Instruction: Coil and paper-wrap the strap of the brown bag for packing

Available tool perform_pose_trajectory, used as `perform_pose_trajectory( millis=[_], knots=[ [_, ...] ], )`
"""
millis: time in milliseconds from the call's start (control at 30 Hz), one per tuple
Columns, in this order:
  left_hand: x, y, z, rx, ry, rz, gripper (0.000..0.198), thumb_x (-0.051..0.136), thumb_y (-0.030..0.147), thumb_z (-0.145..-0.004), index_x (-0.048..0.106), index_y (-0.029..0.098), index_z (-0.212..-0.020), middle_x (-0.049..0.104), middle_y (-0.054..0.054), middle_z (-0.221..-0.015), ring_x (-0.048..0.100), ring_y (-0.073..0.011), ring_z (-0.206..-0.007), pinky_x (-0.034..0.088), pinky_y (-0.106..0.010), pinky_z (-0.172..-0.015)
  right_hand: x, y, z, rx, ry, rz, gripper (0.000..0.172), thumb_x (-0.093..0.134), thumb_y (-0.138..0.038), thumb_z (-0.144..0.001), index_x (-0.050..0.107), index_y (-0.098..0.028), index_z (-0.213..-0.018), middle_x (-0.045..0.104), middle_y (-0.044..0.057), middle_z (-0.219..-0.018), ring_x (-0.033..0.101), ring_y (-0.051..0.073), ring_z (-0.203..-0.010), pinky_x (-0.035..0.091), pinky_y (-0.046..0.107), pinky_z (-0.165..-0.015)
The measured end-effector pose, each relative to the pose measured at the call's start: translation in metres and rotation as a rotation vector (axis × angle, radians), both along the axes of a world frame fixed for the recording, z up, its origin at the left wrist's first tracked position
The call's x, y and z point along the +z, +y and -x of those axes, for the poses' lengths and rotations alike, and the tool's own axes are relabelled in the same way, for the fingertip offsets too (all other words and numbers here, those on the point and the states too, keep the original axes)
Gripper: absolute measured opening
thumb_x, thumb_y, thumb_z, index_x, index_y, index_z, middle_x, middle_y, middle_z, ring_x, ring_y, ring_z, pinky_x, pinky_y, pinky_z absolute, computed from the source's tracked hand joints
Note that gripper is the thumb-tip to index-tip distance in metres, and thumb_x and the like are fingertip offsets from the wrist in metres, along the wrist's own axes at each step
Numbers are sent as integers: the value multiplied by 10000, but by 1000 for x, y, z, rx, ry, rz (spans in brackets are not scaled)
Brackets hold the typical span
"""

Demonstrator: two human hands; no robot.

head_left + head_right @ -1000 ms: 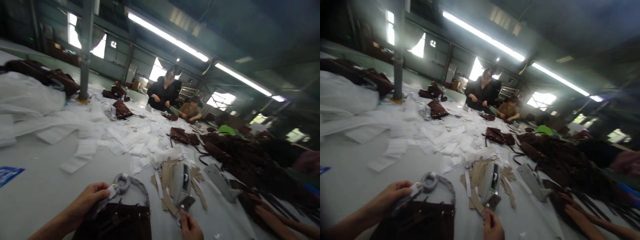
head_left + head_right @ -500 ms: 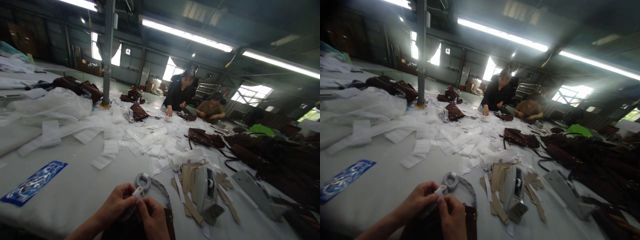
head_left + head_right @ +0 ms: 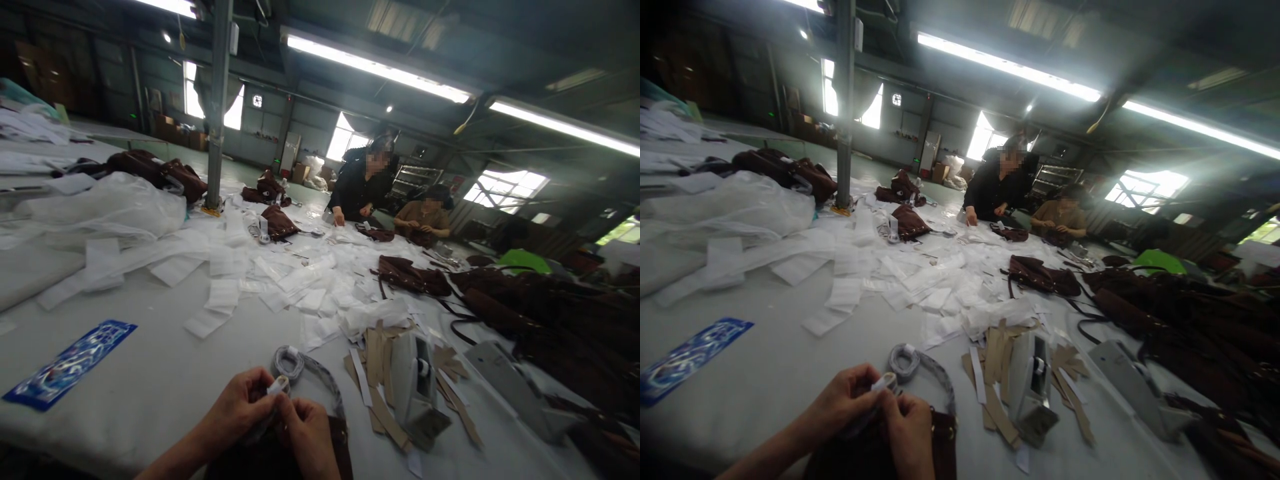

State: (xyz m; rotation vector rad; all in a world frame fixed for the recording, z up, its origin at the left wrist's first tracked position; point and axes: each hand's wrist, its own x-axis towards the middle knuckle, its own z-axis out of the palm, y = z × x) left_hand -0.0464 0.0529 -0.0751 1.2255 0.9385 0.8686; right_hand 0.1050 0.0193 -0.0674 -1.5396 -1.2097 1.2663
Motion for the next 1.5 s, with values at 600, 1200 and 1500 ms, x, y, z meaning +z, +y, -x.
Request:
perform_pose_trajectory(
  millis=[600,1200,1500],
  knots=[
    [13,0,-3,74,-183,209,216,695,316,-704,599,126,-743,622,5,-564,529,-95,-475,395,-193,-468,8,-11,-2,-39,50,-76,480,650,-603,-720,704,-128,-666,614,21,-559,507,126,-518,405,221,-497],
    [4,11,7,104,-441,497,193,746,268,-691,646,105,-719,617,0,-572,516,-50,-442,420,-136,-445,0,8,22,-100,292,-51,398,732,-507,-674,733,-119,-763,622,13,-569,452,84,-494,350,193,-468],
    [-9,11,14,66,-496,503,177,718,269,-741,653,109,-778,610,-6,-632,528,-57,-468,448,-145,-461,1,7,33,-310,274,1,440,762,-390,-618,558,-156,-930,621,-30,-524,515,119,-435,375,203,-434]
  ],
)
